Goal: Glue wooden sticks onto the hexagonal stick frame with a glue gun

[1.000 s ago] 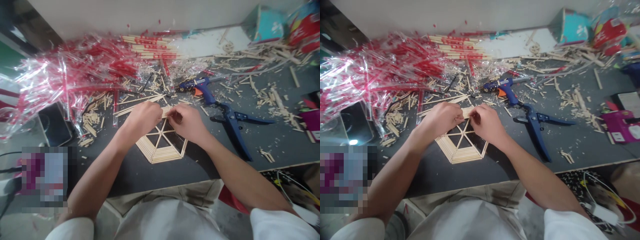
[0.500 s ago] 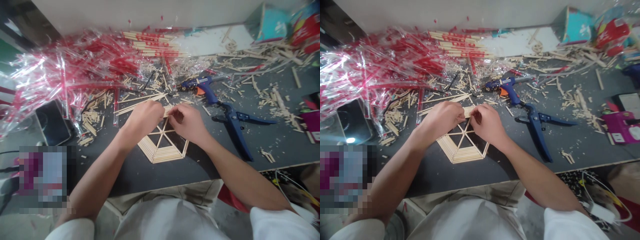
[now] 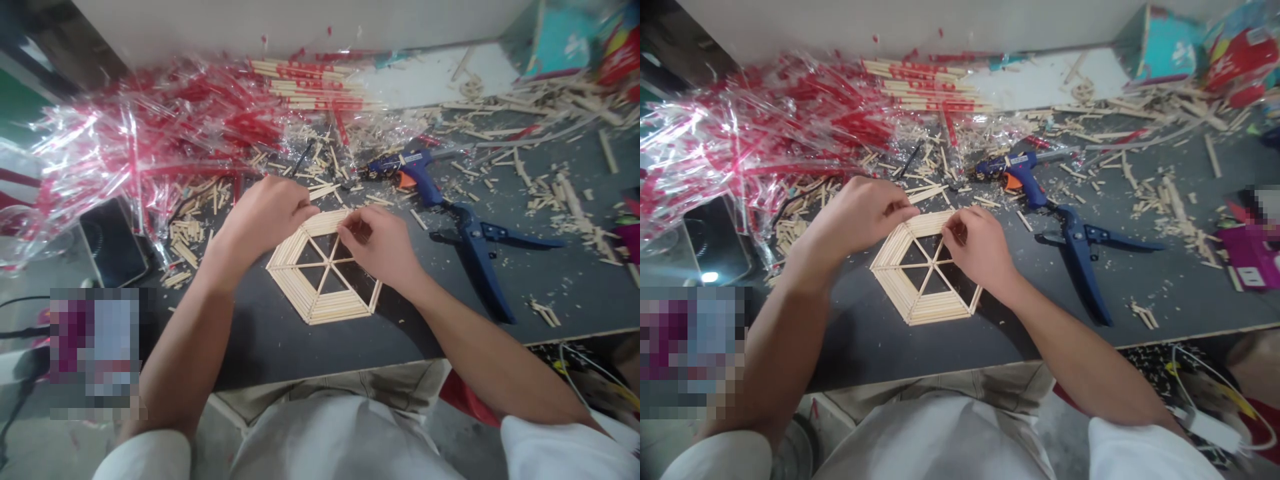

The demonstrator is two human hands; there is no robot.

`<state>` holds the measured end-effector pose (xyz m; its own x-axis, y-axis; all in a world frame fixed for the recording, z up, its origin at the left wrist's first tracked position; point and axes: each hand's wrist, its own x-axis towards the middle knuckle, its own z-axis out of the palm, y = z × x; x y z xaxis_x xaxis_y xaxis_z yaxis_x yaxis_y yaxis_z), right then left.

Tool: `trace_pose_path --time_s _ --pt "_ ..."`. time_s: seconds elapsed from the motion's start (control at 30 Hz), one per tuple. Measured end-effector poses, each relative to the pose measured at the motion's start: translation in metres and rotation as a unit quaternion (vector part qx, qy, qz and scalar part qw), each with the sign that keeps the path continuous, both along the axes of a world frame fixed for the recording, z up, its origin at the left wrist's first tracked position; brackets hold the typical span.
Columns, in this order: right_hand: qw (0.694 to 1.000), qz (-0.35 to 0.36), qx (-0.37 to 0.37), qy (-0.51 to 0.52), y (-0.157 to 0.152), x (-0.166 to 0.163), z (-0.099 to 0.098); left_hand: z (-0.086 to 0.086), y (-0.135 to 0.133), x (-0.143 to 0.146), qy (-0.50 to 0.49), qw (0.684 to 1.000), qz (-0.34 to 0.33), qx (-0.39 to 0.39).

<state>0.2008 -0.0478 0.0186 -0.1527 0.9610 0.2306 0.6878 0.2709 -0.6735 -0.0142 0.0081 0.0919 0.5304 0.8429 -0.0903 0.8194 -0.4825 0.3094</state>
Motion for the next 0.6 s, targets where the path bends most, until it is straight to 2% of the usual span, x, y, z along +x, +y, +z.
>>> trace_pose_path --time_s 0.23,0.37,0.6 --pt "1.000 0.002 0.006 -0.005 0.001 0.000 0.000 -0.010 -0.010 0.021 0.040 0.994 -0.101 -0.013" --pt "1.000 -0.006 -0.008 -0.014 0.001 -0.002 0.001 -0.012 -0.013 0.026 0.082 0.991 -0.107 0.014" --pt "1.000 0.009 -0.010 -0.013 -0.002 0.001 0.002 -0.014 -0.012 0.025 0.082 0.992 -0.094 0.010"
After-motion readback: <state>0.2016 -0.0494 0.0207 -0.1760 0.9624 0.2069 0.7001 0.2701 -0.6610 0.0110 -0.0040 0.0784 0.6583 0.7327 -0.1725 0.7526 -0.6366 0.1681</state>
